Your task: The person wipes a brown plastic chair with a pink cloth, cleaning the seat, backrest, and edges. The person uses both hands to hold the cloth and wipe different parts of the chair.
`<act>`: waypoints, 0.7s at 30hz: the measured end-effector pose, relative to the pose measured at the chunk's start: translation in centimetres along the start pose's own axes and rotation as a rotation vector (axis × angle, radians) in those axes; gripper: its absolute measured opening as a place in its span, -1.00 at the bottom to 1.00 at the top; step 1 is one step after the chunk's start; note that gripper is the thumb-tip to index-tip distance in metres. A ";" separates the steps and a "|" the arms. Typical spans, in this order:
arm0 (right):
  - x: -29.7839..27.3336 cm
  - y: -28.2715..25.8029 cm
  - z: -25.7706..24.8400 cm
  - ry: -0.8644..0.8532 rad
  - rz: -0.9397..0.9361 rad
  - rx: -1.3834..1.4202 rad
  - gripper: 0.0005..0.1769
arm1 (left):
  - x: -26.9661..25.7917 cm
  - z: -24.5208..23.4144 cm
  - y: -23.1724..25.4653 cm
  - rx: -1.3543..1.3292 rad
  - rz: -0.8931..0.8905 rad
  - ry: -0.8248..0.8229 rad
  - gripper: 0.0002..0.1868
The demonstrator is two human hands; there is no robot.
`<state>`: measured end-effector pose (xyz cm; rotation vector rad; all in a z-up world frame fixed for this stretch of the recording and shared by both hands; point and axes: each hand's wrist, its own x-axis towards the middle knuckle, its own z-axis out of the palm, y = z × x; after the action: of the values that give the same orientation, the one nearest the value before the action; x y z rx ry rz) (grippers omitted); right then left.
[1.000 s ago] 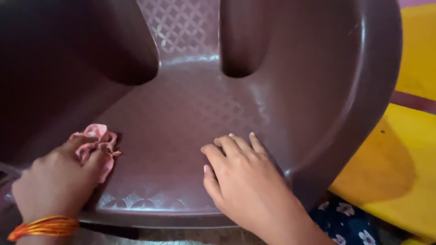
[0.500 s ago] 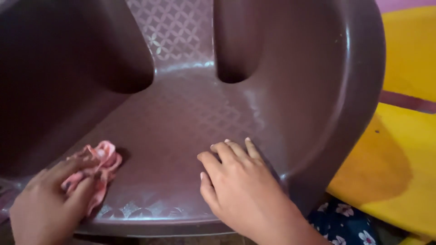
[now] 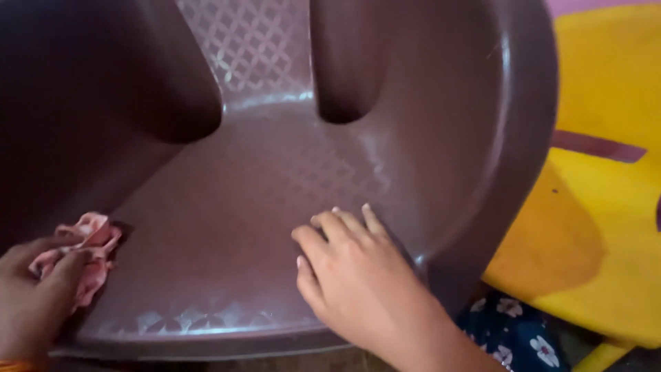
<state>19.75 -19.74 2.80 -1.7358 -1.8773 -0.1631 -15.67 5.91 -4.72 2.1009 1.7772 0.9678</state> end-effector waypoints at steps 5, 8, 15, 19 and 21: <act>-0.1 0.8 0.7 0.036 -0.005 -0.018 -0.66 | -2.5 1.0 5.7 0.117 0.316 0.029 -0.55; -0.1 0.4 0.6 0.035 -0.008 0.010 -0.68 | -3.9 0.1 8.8 0.810 0.535 0.001 -0.54; -0.1 0.9 0.8 0.051 -0.027 -0.021 -0.68 | -3.5 2.6 12.6 1.023 0.525 -0.039 -0.53; -0.1 0.6 0.2 0.027 -0.009 0.018 -0.72 | -3.0 4.2 12.2 0.555 0.663 0.091 -0.22; -0.5 0.4 0.3 0.015 -0.011 0.030 -0.73 | -3.6 1.9 16.4 0.491 0.292 -0.119 -0.29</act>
<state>20.00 -20.00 2.25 -1.6999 -1.8694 -0.1507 -1.68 -0.98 1.77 2.7086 1.8187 0.4743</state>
